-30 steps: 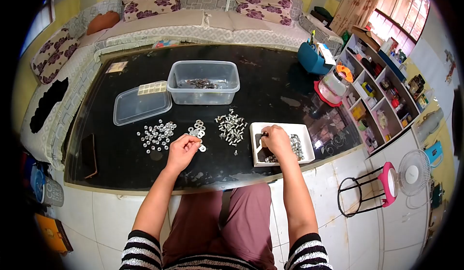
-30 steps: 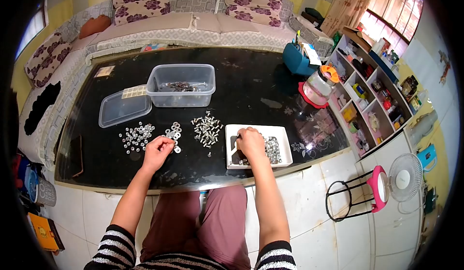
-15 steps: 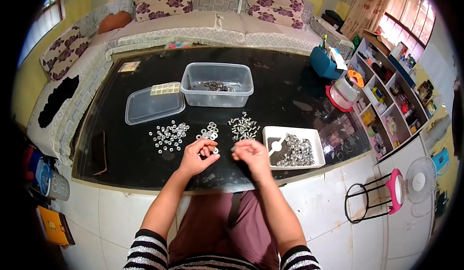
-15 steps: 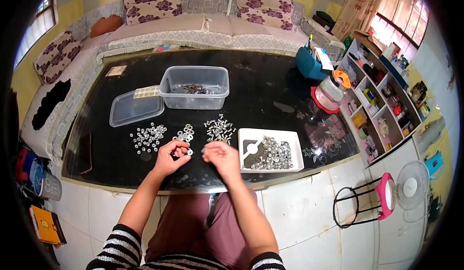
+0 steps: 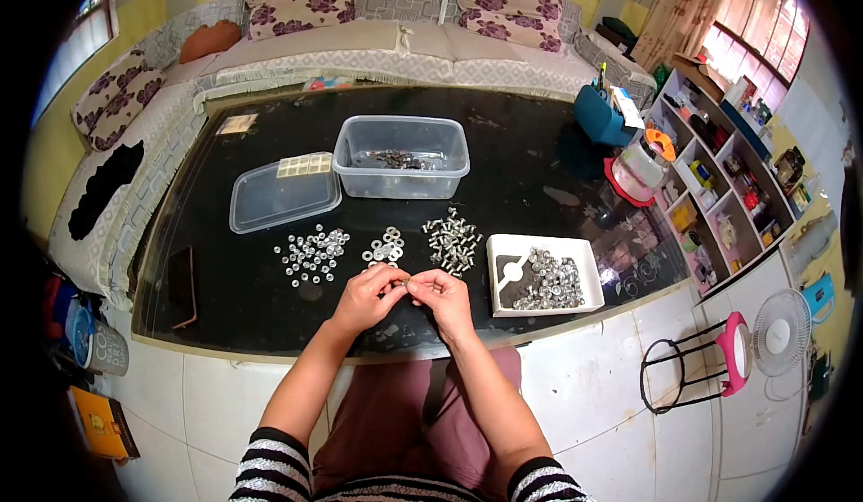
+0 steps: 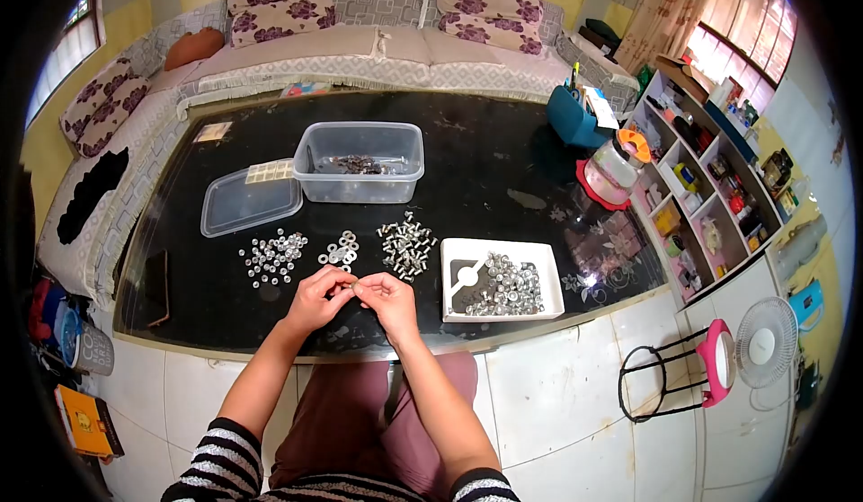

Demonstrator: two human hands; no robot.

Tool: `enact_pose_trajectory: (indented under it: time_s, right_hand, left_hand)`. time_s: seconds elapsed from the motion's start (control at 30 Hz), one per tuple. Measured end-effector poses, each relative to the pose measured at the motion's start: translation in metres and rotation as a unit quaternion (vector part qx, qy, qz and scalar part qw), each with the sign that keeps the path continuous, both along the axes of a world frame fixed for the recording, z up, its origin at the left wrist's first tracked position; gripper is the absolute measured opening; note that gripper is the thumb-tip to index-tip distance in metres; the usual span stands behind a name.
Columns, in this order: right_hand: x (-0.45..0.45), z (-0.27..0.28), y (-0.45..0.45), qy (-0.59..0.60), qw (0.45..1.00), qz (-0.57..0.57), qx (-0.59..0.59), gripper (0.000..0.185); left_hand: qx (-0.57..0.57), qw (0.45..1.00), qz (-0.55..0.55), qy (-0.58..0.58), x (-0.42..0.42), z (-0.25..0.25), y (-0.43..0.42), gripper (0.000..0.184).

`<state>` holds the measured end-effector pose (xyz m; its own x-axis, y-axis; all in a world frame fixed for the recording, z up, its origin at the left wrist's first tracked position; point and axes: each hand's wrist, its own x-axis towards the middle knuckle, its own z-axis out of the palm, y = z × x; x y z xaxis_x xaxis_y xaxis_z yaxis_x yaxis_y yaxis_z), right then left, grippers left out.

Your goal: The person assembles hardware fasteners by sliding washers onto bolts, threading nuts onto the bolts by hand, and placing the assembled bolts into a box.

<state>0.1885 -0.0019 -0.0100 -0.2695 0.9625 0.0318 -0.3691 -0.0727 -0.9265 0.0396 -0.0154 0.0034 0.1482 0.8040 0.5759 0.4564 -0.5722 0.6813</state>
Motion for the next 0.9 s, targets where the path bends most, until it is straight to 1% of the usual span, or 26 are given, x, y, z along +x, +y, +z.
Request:
enact_pose_trajectory:
  time_s: [0.1,0.17,0.33,0.47,0.7,0.9]
  right_hand:
    - [0.002,-0.001,0.001,0.011,1.000,0.006,-0.016,0.010]
    - [0.001,-0.002,0.001,0.014,1.000,0.000,-0.017,0.010]
    - [0.002,-0.001,0.001,0.014,1.000,-0.014,-0.021,0.008]
    - [0.007,0.002,0.002,0.010,0.999,0.017,-0.050,0.009]
    - [0.010,0.005,0.001,0.006,0.996,0.049,-0.073,0.011]
    - [0.011,0.005,0.002,0.018,0.995,0.065,-0.077,0.012]
  left_hand:
    - [0.011,0.999,0.003,0.035,0.001,0.002,0.000,0.014]
    - [0.064,0.995,0.011,0.081,0.003,0.002,0.000,0.012]
    - [0.083,0.989,0.006,0.125,0.005,0.004,0.001,0.013]
    - [0.104,0.980,0.005,0.169,0.006,0.007,0.000,0.015]
    - [0.114,0.975,0.002,0.191,0.007,0.006,0.001,0.013]
    - [0.080,0.983,-0.002,0.168,0.009,0.005,0.000,0.011]
